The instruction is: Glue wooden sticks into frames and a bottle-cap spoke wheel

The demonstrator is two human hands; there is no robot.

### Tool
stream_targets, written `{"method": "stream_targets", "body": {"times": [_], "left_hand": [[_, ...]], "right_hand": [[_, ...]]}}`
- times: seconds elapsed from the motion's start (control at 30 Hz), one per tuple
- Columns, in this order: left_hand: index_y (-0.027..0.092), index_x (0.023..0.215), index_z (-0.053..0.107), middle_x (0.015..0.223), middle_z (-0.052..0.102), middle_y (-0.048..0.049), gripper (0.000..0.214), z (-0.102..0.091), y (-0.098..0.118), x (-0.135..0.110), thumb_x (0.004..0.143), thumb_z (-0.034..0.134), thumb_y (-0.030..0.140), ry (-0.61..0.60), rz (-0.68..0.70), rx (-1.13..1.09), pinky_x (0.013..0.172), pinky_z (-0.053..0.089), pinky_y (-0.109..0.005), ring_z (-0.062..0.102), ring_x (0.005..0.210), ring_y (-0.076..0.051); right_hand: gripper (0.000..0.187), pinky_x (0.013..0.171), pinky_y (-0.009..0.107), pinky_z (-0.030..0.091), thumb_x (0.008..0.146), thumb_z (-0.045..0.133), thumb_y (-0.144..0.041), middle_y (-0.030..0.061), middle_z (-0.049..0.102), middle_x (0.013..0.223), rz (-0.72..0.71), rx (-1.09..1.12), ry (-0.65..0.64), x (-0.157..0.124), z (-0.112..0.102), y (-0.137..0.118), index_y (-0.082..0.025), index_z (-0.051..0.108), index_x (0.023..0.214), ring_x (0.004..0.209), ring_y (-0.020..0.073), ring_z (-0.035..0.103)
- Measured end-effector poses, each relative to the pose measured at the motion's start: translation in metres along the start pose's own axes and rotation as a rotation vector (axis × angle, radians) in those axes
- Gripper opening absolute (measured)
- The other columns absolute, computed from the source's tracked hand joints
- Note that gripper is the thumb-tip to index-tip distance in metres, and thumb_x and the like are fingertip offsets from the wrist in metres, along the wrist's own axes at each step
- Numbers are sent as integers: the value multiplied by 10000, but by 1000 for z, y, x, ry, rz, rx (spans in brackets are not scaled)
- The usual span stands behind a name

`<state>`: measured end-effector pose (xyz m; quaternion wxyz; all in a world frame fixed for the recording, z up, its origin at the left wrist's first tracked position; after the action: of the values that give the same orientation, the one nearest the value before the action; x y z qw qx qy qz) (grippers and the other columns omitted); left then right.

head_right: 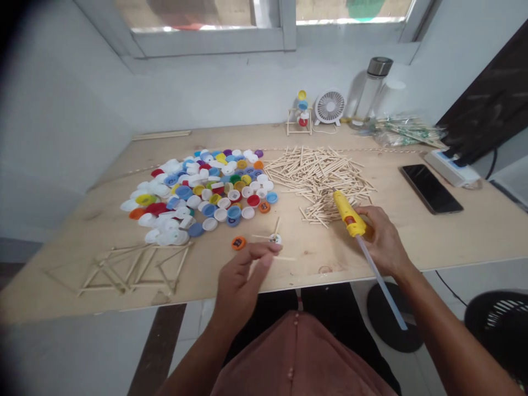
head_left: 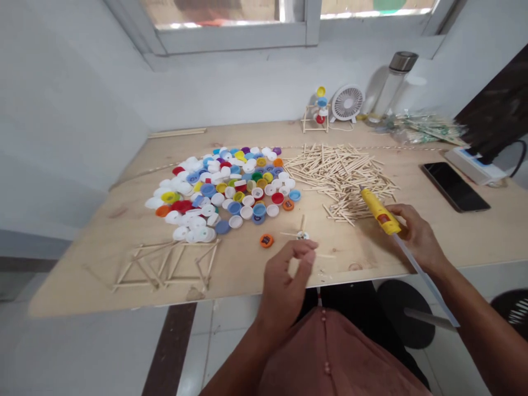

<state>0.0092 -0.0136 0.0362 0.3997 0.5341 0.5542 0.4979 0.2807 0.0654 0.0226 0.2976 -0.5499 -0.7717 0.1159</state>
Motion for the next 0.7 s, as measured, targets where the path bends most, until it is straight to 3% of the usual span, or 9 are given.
{"method": "stream_targets", "body": {"times": [0.17, 0.33, 0.5, 0.7], "left_hand": [[205, 747, 595, 1203, 631, -100, 119, 52, 10, 7, 837, 527, 168, -204, 255, 274, 982, 425, -416, 551, 1154, -236], [186, 740, 575, 1268, 586, -123, 114, 89, 2, 20, 835, 523, 152, -294, 362, 457, 1007, 412, -439, 528, 1179, -258], [163, 755, 582, 1346, 516, -153, 101, 107, -2, 34, 842, 531, 166, -339, 404, 552, 1041, 372, -465, 463, 1249, -289], [183, 784, 601, 1340, 531, -115, 70, 114, -4, 46, 839, 565, 205, -305, 334, 494, 985, 413, -477, 505, 1189, -283]], "right_hand": [[291, 814, 473, 495, 790, 574, -315, 94, 631, 1016, -85, -145, -1, 1, -1, -3, -242, 533, 1069, 964, 315, 602], [280, 811, 492, 484, 790, 562, -301, 111, 639, 1011, -131, -185, 32, 2, -4, -2, -226, 538, 1058, 943, 322, 594], [286, 846, 457, 486, 777, 597, -306, 105, 618, 1049, -46, -26, 31, 0, -1, 2, -220, 552, 1045, 994, 299, 588], [360, 837, 389, 500, 733, 649, -311, 69, 621, 1083, 96, 228, -21, -4, 3, 8, -227, 568, 1074, 1005, 263, 603]]}}
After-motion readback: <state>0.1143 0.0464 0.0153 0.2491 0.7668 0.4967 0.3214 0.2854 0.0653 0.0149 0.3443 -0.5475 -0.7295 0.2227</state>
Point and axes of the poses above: each hand's wrist, its own x-axis towards the middle knuckle, its own z-axis out of the palm, y = z × x, the point moved 3 cm from there along x, towards the middle knuckle
